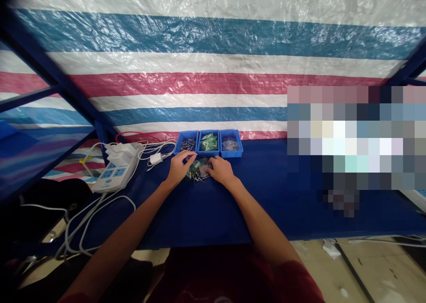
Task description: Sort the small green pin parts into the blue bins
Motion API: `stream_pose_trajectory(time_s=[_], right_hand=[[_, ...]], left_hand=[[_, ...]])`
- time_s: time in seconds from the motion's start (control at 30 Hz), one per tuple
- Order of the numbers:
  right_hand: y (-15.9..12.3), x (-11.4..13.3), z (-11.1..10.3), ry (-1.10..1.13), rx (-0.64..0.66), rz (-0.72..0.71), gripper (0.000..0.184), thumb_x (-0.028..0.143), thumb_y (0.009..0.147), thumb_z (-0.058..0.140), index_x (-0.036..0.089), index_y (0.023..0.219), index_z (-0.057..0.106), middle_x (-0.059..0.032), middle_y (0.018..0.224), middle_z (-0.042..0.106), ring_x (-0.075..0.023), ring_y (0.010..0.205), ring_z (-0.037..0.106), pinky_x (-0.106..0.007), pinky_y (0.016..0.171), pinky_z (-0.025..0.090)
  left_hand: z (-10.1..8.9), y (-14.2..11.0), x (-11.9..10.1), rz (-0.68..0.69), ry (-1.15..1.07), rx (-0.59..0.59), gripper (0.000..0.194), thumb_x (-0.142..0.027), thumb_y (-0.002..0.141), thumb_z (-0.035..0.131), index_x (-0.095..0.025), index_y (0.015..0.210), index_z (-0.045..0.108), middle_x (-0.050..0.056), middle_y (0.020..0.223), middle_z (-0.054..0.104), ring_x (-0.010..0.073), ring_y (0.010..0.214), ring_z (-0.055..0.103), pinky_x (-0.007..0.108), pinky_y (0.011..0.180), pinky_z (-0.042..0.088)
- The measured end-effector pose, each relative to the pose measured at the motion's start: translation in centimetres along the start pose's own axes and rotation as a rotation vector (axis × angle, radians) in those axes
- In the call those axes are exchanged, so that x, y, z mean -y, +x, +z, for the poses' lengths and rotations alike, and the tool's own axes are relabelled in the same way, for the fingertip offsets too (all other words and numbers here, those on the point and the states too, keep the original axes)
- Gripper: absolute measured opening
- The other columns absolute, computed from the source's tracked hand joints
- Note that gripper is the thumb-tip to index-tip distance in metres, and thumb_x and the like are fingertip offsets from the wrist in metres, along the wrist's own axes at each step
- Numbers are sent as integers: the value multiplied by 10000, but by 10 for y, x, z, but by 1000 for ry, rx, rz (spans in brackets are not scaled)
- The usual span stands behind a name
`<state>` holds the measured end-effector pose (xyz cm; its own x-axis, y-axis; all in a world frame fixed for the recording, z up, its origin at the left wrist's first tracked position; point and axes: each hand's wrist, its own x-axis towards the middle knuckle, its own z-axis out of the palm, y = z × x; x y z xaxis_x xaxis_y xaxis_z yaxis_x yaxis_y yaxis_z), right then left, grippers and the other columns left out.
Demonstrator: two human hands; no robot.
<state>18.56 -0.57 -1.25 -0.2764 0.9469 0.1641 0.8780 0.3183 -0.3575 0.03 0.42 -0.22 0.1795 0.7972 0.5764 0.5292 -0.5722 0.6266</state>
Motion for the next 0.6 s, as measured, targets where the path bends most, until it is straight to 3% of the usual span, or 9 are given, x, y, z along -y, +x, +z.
stream_pose_trajectory(time_s=[0.27,0.6], right_hand=[[0,5,-1,-23,10,12,121,263,865,578,197,944,643,-74,939,667,-218,842,631,-285,646,422],[-1,6,-2,7,-46,1,227,130,831,494,191,980,655,-59,939,689,-198,852,631,-256,660,420]], left_hand=[[1,0,-1,-6,-13,25,193,-312,882,535,-196,871,688,50,869,698,165,750,622,273,694,473],[2,-1,2,49,18,31,205,-290,906,510,-177,882,679,49,857,697,150,727,623,258,670,485]])
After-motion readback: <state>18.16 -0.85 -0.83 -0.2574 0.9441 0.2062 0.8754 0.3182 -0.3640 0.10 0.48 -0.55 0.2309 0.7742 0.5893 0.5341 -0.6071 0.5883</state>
